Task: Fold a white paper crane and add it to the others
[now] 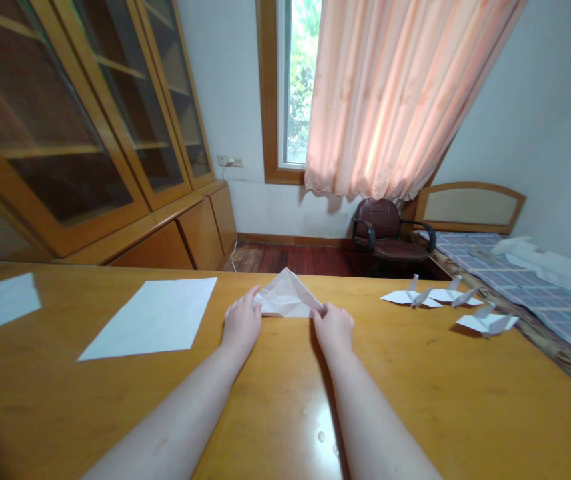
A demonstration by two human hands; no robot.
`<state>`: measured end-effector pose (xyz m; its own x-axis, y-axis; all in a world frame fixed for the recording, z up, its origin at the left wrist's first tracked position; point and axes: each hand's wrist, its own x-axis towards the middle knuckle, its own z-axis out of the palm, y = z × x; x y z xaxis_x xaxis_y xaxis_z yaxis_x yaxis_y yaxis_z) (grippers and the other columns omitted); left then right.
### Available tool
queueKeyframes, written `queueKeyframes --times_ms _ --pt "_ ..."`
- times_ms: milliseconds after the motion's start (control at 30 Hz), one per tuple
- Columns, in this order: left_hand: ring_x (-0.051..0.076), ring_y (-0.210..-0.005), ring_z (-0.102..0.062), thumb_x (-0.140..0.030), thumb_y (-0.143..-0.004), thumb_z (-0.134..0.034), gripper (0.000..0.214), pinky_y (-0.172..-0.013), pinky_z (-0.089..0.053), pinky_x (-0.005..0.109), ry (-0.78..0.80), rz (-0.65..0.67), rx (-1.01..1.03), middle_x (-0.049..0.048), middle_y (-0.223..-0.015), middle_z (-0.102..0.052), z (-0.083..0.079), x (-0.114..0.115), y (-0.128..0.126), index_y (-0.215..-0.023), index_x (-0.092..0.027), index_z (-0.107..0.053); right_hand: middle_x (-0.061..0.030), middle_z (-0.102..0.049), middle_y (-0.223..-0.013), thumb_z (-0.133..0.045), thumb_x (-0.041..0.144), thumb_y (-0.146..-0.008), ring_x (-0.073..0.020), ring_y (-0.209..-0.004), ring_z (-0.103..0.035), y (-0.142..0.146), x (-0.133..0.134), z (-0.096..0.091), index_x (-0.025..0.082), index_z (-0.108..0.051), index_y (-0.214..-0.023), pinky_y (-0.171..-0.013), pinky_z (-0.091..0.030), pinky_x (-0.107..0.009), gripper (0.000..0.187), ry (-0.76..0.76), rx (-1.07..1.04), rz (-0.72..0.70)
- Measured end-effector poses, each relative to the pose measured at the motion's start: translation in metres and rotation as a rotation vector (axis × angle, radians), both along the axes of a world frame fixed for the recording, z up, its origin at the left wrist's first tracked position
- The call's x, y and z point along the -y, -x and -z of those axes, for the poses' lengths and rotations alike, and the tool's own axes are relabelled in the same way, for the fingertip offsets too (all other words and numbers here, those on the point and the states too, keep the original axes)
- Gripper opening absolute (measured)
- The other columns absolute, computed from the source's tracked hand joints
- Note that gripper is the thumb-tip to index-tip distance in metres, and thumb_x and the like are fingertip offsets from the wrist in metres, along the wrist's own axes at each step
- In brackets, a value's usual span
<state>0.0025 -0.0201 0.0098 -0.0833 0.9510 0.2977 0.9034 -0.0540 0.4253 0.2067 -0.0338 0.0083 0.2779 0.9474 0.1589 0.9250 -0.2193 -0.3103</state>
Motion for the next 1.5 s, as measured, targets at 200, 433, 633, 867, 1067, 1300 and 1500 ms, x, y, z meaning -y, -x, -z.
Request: queueKeyframes --times_ms 200,433,633,867,1067,1300,1500 --pt "0.029 -0.127 -0.034 -0.026 -0.078 -0.053 0.067 -0.106 -0.023 0.046 0.042 -0.108 -0.114 0.0154 -0.141 -0.034 0.008 0.002 -0.009 -0.139 -0.018 -0.027 -0.0074 -0.065 -0.078 -0.047 0.045 -0.080 -0.0217 -0.080 -0.057 0.001 0.000 -0.001 0.019 -0.063 -0.075 -0.066 -0.035 -0.029 0.031 0.031 0.010 0.016" --pt "0.030 -0.137 -0.013 -0.027 -0.078 -0.052 0.074 -0.110 -0.012 0.051 -0.157 0.064 -0.030 0.0163 -0.150 -0.009 0.001 0.010 -0.014 -0.142 -0.014 -0.017 -0.0082 -0.066 -0.084 -0.046 0.043 -0.080 -0.0219 -0.083 -0.056 0.002 0.001 -0.003 0.019 -0.064 -0.079 -0.068 -0.035 -0.030 0.029 0.043 0.001 0.004" --pt "0.018 -0.132 -0.031 -0.025 -0.085 -0.042 0.045 -0.113 -0.018 0.040 0.018 0.692 0.005 0.0036 -0.141 -0.039 0.000 0.013 -0.011 -0.130 -0.025 -0.044 -0.0086 -0.066 -0.084 -0.047 0.042 -0.080 -0.0226 -0.084 -0.056 0.001 -0.001 -0.001 0.019 -0.064 -0.080 -0.070 -0.036 -0.030 0.029 0.037 0.004 0.013" --pt "0.023 -0.135 -0.024 -0.041 -0.086 -0.040 0.051 -0.111 -0.017 0.043 0.178 0.573 -0.132 0.0066 -0.146 -0.030 0.008 0.010 -0.011 -0.134 -0.024 -0.039 -0.0082 -0.067 -0.091 -0.050 0.037 -0.078 -0.0247 -0.090 -0.057 -0.001 -0.001 0.002 0.021 -0.065 -0.091 -0.074 -0.039 -0.033 0.025 0.025 -0.036 0.009" --pt "0.026 -0.136 -0.019 -0.048 -0.085 -0.039 0.055 -0.110 -0.013 0.047 0.254 0.528 -0.235 0.0074 -0.147 -0.025 0.014 0.010 -0.010 -0.136 -0.027 -0.035 -0.0148 -0.061 -0.110 -0.057 0.037 -0.073 -0.0319 -0.103 -0.052 -0.001 -0.002 0.005 0.014 -0.056 -0.114 -0.086 -0.038 -0.041 0.047 -0.022 -0.072 0.115" --pt "0.029 -0.136 -0.018 -0.052 -0.085 -0.035 0.056 -0.108 -0.009 0.057 0.249 0.495 -0.270 0.0021 -0.148 -0.026 0.020 0.009 -0.011 -0.137 -0.033 -0.030 -0.0125 -0.041 -0.137 -0.052 0.035 -0.079 -0.0249 -0.125 -0.036 0.012 0.000 0.014 0.015 -0.045 -0.128 -0.104 -0.027 -0.038 0.053 -0.128 -0.172 -0.280" --pt "0.025 -0.136 -0.018 -0.047 -0.085 -0.037 0.059 -0.109 -0.011 0.053 0.243 0.487 -0.281 0.0016 -0.147 -0.026 0.022 0.007 -0.010 -0.140 -0.028 -0.025 -0.0094 -0.039 -0.140 -0.045 0.056 -0.082 -0.0255 -0.131 -0.030 0.021 0.007 0.012 0.022 -0.042 -0.133 -0.108 -0.016 -0.045 0.061 0.085 -0.178 -0.712"
